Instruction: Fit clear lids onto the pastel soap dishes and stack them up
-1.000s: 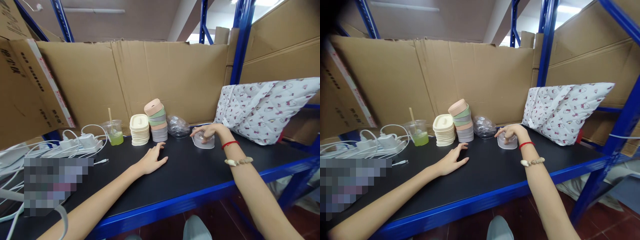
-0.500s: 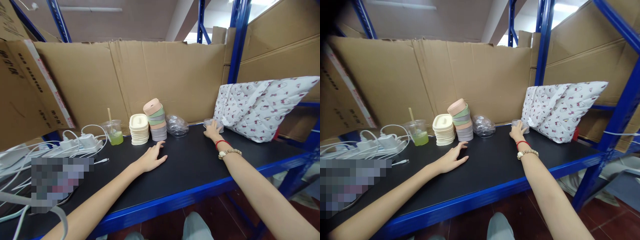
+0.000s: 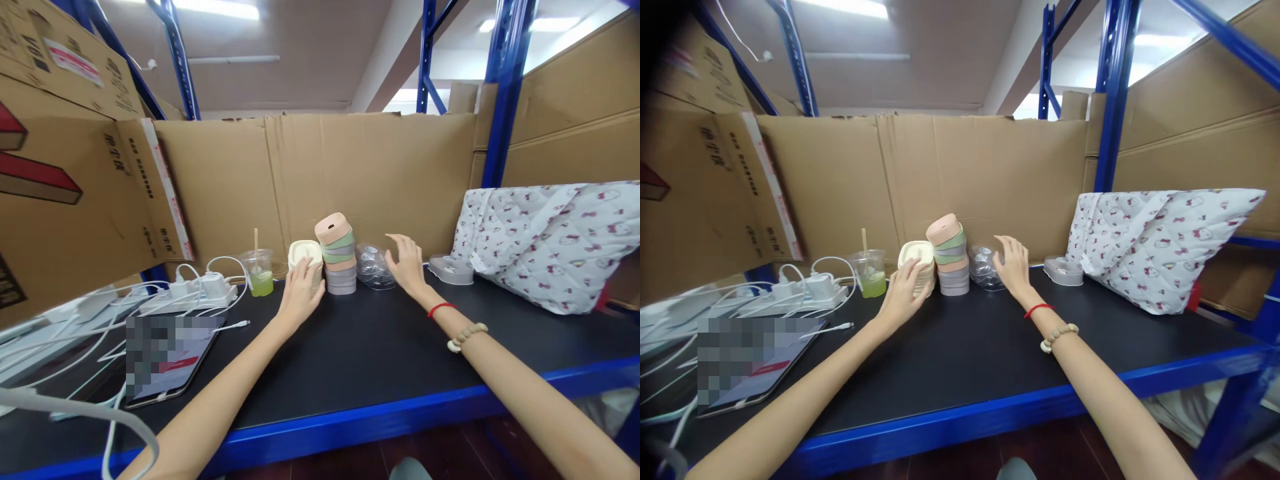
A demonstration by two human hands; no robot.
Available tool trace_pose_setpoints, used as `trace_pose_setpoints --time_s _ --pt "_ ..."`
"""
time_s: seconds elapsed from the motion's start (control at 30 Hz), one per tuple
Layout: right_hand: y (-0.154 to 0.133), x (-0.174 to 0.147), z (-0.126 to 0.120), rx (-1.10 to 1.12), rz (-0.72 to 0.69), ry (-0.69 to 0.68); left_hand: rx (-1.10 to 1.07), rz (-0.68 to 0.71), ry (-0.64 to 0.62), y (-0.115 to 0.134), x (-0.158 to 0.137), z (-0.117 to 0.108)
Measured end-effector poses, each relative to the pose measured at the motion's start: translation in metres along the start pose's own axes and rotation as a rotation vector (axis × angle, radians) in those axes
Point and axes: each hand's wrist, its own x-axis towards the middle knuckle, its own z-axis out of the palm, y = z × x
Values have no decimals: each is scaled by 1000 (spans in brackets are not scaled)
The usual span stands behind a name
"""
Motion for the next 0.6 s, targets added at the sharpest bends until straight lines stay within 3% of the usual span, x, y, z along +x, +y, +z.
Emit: trace_pose_setpoints --time_s 0.13,0.27,0.43,0.6 --pt "-51 17 22 86 -98 -29 31 -104 112 -25 6 -6" --pt "-85 37 36 122 -106 -86 -19 -176 57 -44 10 -5" --pt "-95 47 39 119 -72 -195 -222 -234 -17 -55 17 -3" --pt "-91 38 39 159 -71 -70 -315 -221 109 -46 17 -7"
